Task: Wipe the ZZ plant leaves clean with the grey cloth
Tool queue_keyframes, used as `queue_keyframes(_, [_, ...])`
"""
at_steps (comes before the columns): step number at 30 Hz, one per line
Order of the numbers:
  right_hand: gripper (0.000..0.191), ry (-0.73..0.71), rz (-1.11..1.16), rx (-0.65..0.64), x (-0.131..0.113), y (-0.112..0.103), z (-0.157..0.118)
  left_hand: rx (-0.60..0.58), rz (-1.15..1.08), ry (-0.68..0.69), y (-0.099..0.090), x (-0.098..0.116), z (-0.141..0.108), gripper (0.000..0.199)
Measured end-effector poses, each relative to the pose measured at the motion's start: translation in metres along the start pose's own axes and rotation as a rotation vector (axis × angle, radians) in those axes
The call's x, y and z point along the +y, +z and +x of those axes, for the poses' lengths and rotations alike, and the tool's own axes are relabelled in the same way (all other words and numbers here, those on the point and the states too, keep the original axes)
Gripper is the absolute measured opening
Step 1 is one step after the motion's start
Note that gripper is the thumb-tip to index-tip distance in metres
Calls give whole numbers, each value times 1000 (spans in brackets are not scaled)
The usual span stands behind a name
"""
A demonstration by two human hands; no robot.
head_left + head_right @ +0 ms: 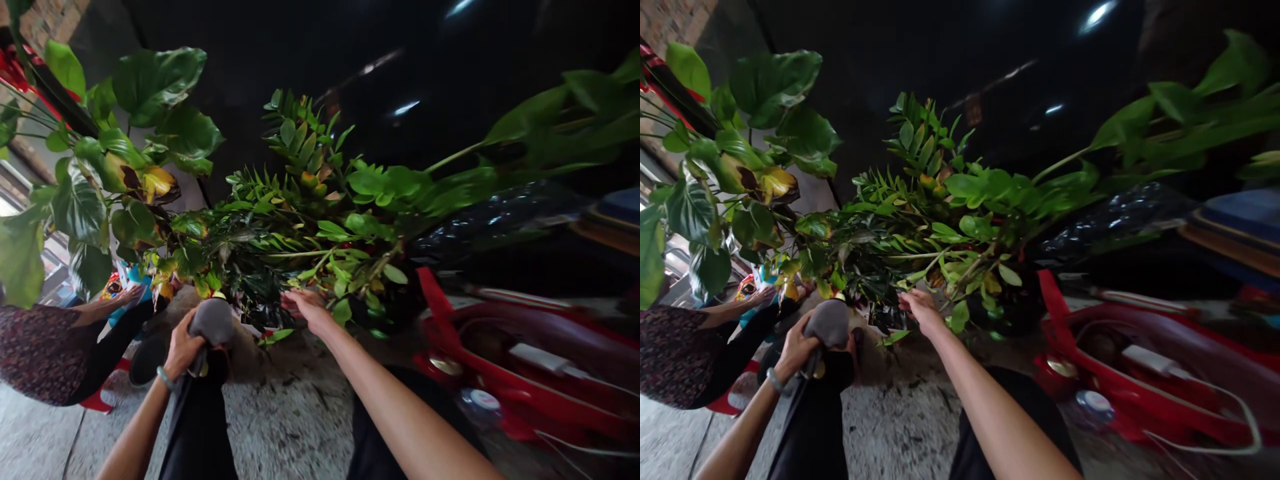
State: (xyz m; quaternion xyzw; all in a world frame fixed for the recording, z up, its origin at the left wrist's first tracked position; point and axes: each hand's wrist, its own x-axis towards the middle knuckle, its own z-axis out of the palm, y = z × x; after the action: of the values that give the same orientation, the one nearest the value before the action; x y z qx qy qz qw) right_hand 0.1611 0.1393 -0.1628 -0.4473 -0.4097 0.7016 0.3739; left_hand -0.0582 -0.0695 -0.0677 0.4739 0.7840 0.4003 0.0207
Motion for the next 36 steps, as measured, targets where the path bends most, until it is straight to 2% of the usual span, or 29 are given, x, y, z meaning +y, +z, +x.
queue_keyframes(2, [13, 3, -10, -1, 1, -1, 0, 53, -98, -12, -18, 1, -1, 57])
queue_keyframes(4, [13, 8, -19, -2, 1, 0, 1, 209, -131, 16, -34, 12, 14, 59])
queue_keyframes(6, [12, 14, -26, 2, 0, 2, 2, 321, -120, 81, -39, 27, 35, 60])
queue_keyframes(7, [12, 17, -28, 5, 0, 4, 3, 331, -123, 107, -35, 34, 44, 61])
queue_keyframes(8, [12, 18, -29, 8, -1, 6, 3, 307, -133, 118, -28, 39, 50, 61])
queue_keyframes(10, [12, 15, -27, 8, -1, 8, 4, 186, -172, 91, -6, 42, 49, 60])
queue_keyframes(13, [13, -2, -21, -5, -2, 9, 2, -18, -236, -12, 28, 33, 18, 60])
queue_keyframes(15, [13, -8, -18, -13, -2, 7, 1, -135, -290, -28, 37, 28, -9, 58])
queue_keyframes(17, [12, -6, -15, -17, -2, 4, -1, -164, -328, -23, 31, 30, -26, 55])
queue_keyframes(19, [12, -6, -8, -15, -2, 2, -2, -72, -337, -10, 13, 41, -25, 55])
queue_keyframes(22, [14, -20, 11, -18, -3, 0, -4, 164, -290, 39, -15, 61, 4, 56])
queue_keyframes(24, [15, -26, 27, -27, -5, 0, -5, 255, -233, 79, -21, 70, 26, 54])
queue_keyframes(26, [14, -26, 43, -37, -7, 0, -6, 227, -187, 97, -11, 71, 36, 50])
queue_keyframes(27, [14, -25, 50, -40, -7, 0, -6, 169, -174, 97, -2, 68, 35, 47])
queue_keyframes(30, [13, -19, 58, -50, -8, -2, -7, -90, -143, 127, 24, 55, 10, 36])
queue_keyframes(32, [13, -18, 53, -61, -8, -5, -8, -227, -129, 175, 29, 49, -8, 33])
queue_keyframes(33, [13, -20, 49, -71, -8, -7, -9, -246, -130, 206, 26, 50, -13, 34])
queue_keyframes(34, [13, -24, 44, -80, -8, -9, -10, -215, -136, 233, 20, 53, -13, 37])
queue_keyframes(36, [13, -30, 36, -94, -8, -11, -11, -57, -156, 269, 5, 66, 1, 50])
